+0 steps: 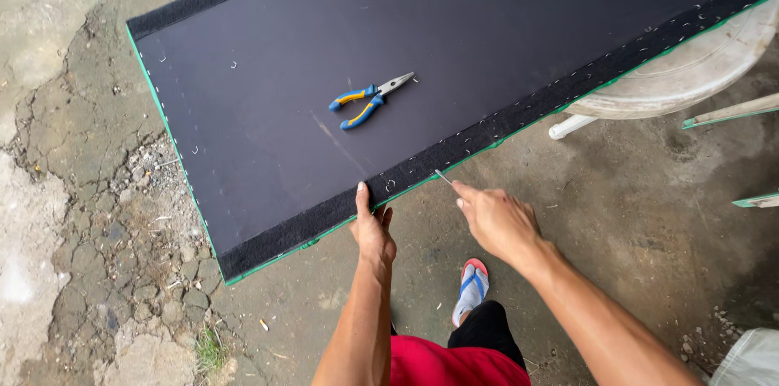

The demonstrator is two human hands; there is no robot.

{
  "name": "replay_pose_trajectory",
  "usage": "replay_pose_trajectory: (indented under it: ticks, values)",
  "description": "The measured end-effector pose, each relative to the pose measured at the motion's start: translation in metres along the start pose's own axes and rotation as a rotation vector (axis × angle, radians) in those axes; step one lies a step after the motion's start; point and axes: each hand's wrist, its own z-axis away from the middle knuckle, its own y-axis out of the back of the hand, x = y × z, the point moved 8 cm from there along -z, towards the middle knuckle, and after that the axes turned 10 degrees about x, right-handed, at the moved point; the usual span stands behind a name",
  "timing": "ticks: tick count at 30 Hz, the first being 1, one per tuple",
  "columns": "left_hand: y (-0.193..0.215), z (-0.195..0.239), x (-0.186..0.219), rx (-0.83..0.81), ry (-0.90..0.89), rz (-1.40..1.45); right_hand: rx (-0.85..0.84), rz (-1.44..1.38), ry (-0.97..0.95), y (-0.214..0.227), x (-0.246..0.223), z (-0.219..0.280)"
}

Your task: The person removes metal staples from the edge of a black fabric-covered board using a screwdriver and pliers. They pry up staples with the screwdriver and pull them out with the pliers, working along the edge of the board.

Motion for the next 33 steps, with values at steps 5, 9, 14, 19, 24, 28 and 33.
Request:
replay_pose_trajectory:
  ticks: [5, 9, 14, 19, 24, 28, 33]
  values:
    - [0.001, 0.002, 0.001, 0.013, 0.0, 0.001, 0.035, 0.025, 0.024, -0.011, -0.012, 0.005]
    - [-0.001, 0.001, 0.003, 0.014, 0.001, -0.005, 0.033, 0.071, 0.025, -0.01, -0.013, 0.003]
    - [0.0, 0.0, 0.001, 0.002, 0.004, -0.055, 0.009, 0.088, 0.013, -0.016, -0.011, 0.006]
    - [-0.001, 0.005, 0.005, -0.016, 0.0, -0.044, 0.041, 0.112, 0.007, -0.015, -0.014, 0.007]
    - [0.002, 0.003, 0.003, 0.004, 0.012, -0.054, -0.058, 0.17, -0.004, -0.025, -0.013, -0.006]
    - [0.006, -0.005, -0.008, 0.065, 0.04, -0.017, 0.005, 0.215, 0.015, -0.038, -0.009, -0.014]
    - [0.001, -0.004, -0.006, 0.022, 0.003, 0.023, 0.156, -0.064, -0.099, -0.076, 0.006, 0.015]
